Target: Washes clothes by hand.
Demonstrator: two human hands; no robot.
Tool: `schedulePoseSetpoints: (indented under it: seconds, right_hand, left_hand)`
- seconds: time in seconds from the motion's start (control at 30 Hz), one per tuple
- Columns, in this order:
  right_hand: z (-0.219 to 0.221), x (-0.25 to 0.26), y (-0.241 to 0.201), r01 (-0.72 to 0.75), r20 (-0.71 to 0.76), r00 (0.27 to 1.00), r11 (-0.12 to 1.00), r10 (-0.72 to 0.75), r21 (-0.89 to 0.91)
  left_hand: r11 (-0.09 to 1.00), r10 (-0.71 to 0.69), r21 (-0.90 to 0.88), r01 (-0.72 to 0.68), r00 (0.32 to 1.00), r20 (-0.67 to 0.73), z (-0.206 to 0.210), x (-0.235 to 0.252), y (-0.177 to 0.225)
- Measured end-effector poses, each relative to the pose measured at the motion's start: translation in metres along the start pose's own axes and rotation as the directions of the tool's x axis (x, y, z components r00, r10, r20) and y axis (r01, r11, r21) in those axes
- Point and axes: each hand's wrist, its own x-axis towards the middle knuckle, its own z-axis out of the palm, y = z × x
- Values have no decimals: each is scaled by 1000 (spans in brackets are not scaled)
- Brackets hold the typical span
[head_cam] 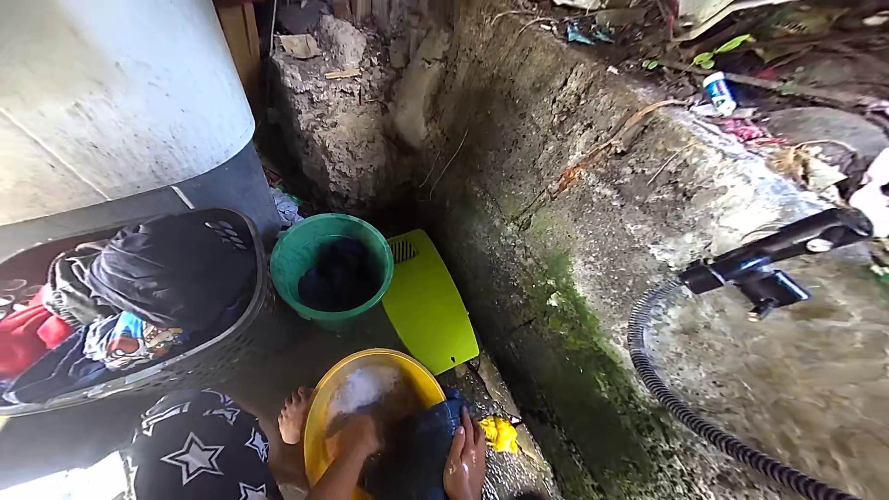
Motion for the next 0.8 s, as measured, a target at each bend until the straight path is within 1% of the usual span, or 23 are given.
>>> schedulePoseSetpoints:
  seconds: [0.03,0.07,0.1,0.13,0.17,0.2,0.23,0.27,0.3,0.33,0.37,0.4,0.43,0.47,0.5,0.53,0.57,0.6,0.67,0.7,0.77,0.8]
  right_hand:
    - [-3,2,-3,64,-4,998,995,-64,-72]
    - [-7,5,-5,138,7,990,980,-138,-145]
    - [-11,9,-6,213,40,977,958,-209,-194]
    - [-16,16,-7,282,99,959,937,-267,-204]
    - [-23,24,-5,337,179,935,925,-306,-178]
    - [-30,33,-3,362,271,909,923,-318,-130]
    - [-35,43,-2,369,339,885,924,-318,-99]
    - [-41,51,-3,363,384,872,928,-304,-89]
    - [-48,56,-6,345,424,863,933,-274,-99]
    - [-57,59,-11,318,444,863,942,-240,-110]
    - [-66,60,-16,289,433,874,952,-221,-97]
    - [-75,60,-17,272,383,895,960,-229,-63]
    - [-83,59,-16,257,308,921,966,-238,-23]
    - [-88,57,-12,245,229,943,969,-240,7]
    - [-90,55,-6,233,163,959,972,-233,16]
    - [-89,50,-1,218,115,970,976,-216,-4]
    - [-88,45,1,197,99,976,979,-192,-43]
    - [-86,39,1,194,101,977,978,-185,-81]
    - [-82,27,-4,241,139,964,964,-224,-116]
    - [-80,24,-5,282,154,952,952,-263,-120]
    - [-73,23,-4,379,151,920,918,-361,-113]
    - [-69,26,-5,410,159,907,905,-390,-119]
  left_hand:
    - [1000,15,-24,-14,998,55,9,-5,-2]
    - [998,40,-42,-37,996,77,19,-5,-5]
    - [995,77,-75,-72,995,65,24,-3,-9]
    - [979,126,-166,-121,992,22,24,-1,-11]
    - [921,177,-345,-179,983,-36,18,-4,-13]
    - [774,219,-588,-234,971,-98,8,-12,-15]
    - [560,240,-783,-271,958,-160,-6,-21,-17]
    - [330,247,-898,-290,945,-214,-22,-30,-20]
    - [131,246,-946,-297,934,-259,-37,-40,-23]
    - [-3,249,-954,-300,924,-291,-52,-50,-24]
    - [-63,264,-949,-309,912,-315,-63,-55,-26]
    - [-37,282,-942,-334,901,-331,-70,-54,-28]
    - [63,286,-927,-369,897,-338,-72,-48,-29]
    - [232,287,-889,-395,901,-325,-71,-41,-31]
    - [443,278,-807,-390,916,-289,-68,-32,-32]
    - [636,257,-687,-351,936,-240,-63,-23,-31]
    - [781,233,-546,-304,952,-196,-59,-16,-30]
    - [862,221,-425,-277,959,-179,-52,-7,-32]
    - [933,188,-268,-240,961,-204,-38,5,-37]
    - [958,151,-210,-197,964,-218,-33,5,-37]
    - [984,83,-131,-119,964,-252,-27,-5,-32]
    - [988,80,-106,-113,959,-271,-24,-8,-28]
